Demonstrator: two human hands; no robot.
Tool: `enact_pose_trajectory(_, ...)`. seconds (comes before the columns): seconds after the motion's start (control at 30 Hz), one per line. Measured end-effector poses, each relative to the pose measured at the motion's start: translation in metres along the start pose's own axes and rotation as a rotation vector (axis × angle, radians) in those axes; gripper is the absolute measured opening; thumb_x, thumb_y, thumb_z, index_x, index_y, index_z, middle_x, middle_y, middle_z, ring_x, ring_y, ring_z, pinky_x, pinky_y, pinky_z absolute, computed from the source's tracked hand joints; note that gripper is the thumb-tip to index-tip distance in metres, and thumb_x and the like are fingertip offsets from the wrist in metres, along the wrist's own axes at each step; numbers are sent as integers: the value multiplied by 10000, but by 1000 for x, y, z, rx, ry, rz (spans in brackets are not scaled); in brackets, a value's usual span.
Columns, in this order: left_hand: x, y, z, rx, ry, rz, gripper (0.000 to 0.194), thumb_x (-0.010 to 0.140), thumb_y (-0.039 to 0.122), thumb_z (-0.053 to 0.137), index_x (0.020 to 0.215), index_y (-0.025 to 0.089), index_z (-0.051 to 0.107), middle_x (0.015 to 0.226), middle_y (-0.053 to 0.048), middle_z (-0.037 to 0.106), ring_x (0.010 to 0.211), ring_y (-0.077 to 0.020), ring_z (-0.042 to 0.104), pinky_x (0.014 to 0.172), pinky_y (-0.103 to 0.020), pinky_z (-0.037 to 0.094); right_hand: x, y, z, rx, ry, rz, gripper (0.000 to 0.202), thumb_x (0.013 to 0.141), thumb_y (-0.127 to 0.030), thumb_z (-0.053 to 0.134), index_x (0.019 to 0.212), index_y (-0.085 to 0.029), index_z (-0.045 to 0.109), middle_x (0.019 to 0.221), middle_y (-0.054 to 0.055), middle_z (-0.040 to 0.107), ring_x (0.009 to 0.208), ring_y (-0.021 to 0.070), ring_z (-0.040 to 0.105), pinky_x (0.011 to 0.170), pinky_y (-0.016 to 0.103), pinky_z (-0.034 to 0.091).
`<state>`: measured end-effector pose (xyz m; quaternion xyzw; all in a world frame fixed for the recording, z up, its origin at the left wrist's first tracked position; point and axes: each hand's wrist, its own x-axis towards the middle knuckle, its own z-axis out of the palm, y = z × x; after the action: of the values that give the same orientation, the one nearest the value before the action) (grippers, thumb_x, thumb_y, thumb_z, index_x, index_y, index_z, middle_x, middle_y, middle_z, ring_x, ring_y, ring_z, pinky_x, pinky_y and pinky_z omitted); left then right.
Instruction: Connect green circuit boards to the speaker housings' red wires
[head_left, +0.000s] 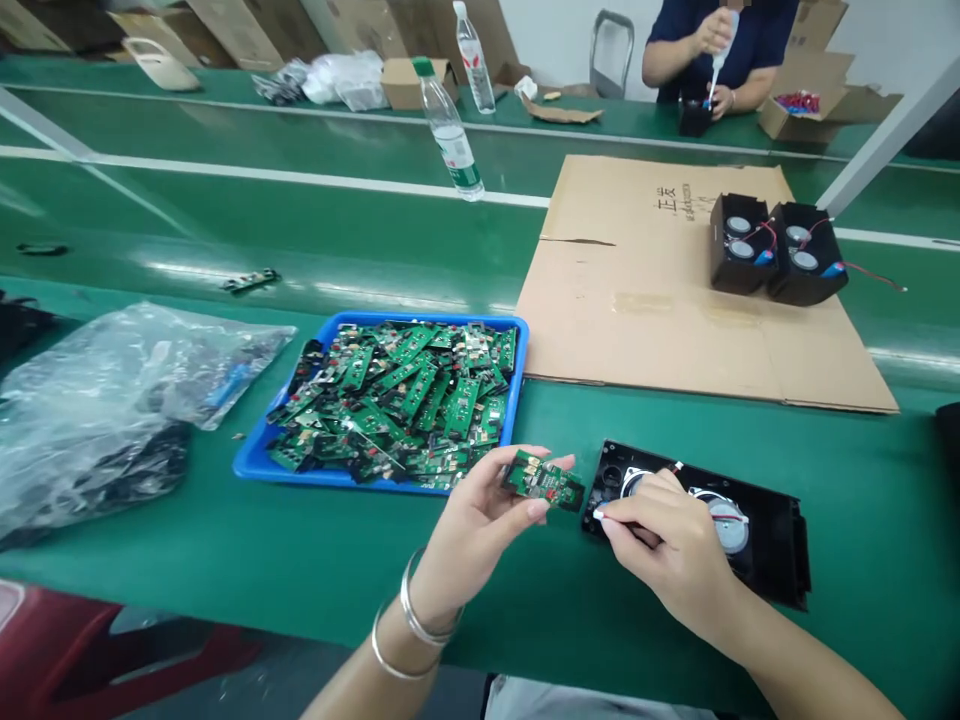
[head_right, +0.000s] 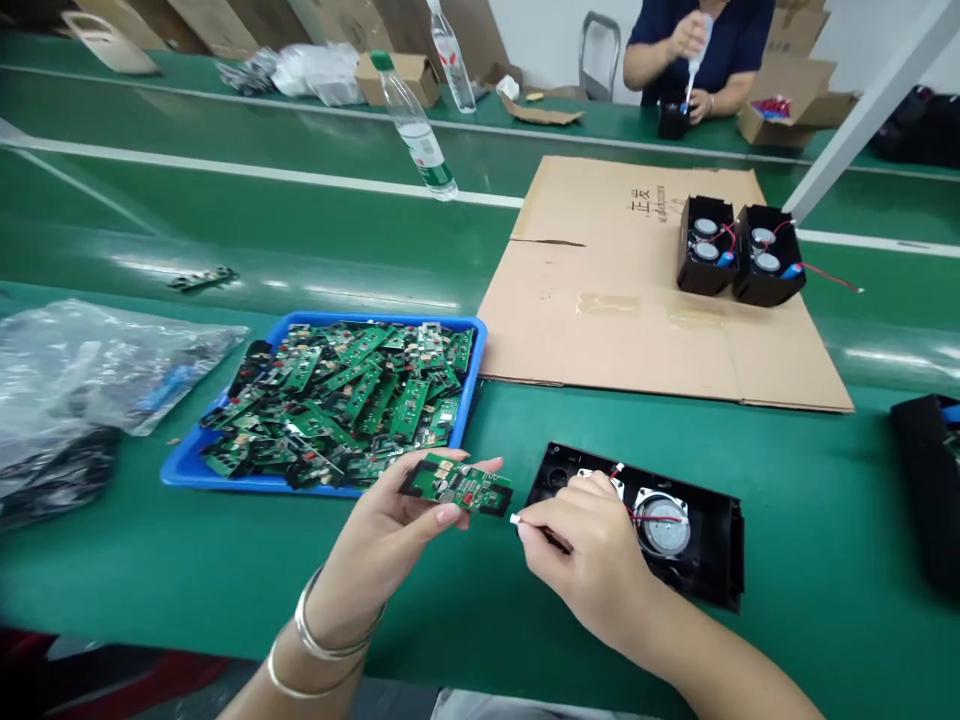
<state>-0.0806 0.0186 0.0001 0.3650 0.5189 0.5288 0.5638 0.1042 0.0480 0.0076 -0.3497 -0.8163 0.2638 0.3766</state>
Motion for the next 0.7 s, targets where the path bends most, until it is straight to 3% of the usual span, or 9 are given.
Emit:
enact_pose_trajectory(0.17, -15, -13, 21, -19, 32, 63, 228, 795, 251, 684, 948, 216, 518, 702, 0, 737, 621, -128, 702, 637, -212, 580, -3, -2, 3, -101, 48, -3, 250, 902, -146, 486, 681, -161, 603, 516, -46, 467, 503, 89, 378, 567, 250, 310)
enact_pose_trajectory(0.37, -23, -21, 34, 2, 96, 120, 217, 824, 250, 657, 1009, 214, 551, 869, -37, 758, 793, -165, 730, 741, -229, 590, -7, -1, 2, -372, 131, -125, 197, 907, -120, 487, 762, -122, 620, 553, -7, 524, 551, 123, 406, 622, 291, 331)
enact_pose_trajectory(0.47, -21, -25, 39, -97, 105, 77, 294, 849, 268, 634, 1134, 205, 603, 1043, -70, 737, 979, -195, 688, 862, -251, 559, -5, 4, -2, -629, 127, -166, 174, 909, -113, 487, 825, -91, 637, 563, 14, 550, 578, 151, 432, 675, 327, 340)
enact_pose_trajectory(0.53, -18, -28, 42, -200, 93, 61, 300, 863, 269, 621, 1158, 212, 630, 1088, -68, 724, 1056, -204, 651, 923, -266, 529, -4, 7, -4, -739, 92, -144, 227, 912, -95, 461, 757, -106, 627, 542, 12, 535, 568, 155, 428, 692, 338, 334)
enact_pose_trajectory(0.7, -16, -31, 48, -386, 7, 71, 280, 880, 301, 595, 1144, 238, 667, 1113, -86, 711, 1091, -246, 629, 930, -326, 528, -2, 2, 2, -500, 23, -81, 352, 914, -90, 397, 592, -163, 521, 535, -7, 506, 549, 128, 396, 651, 301, 327)
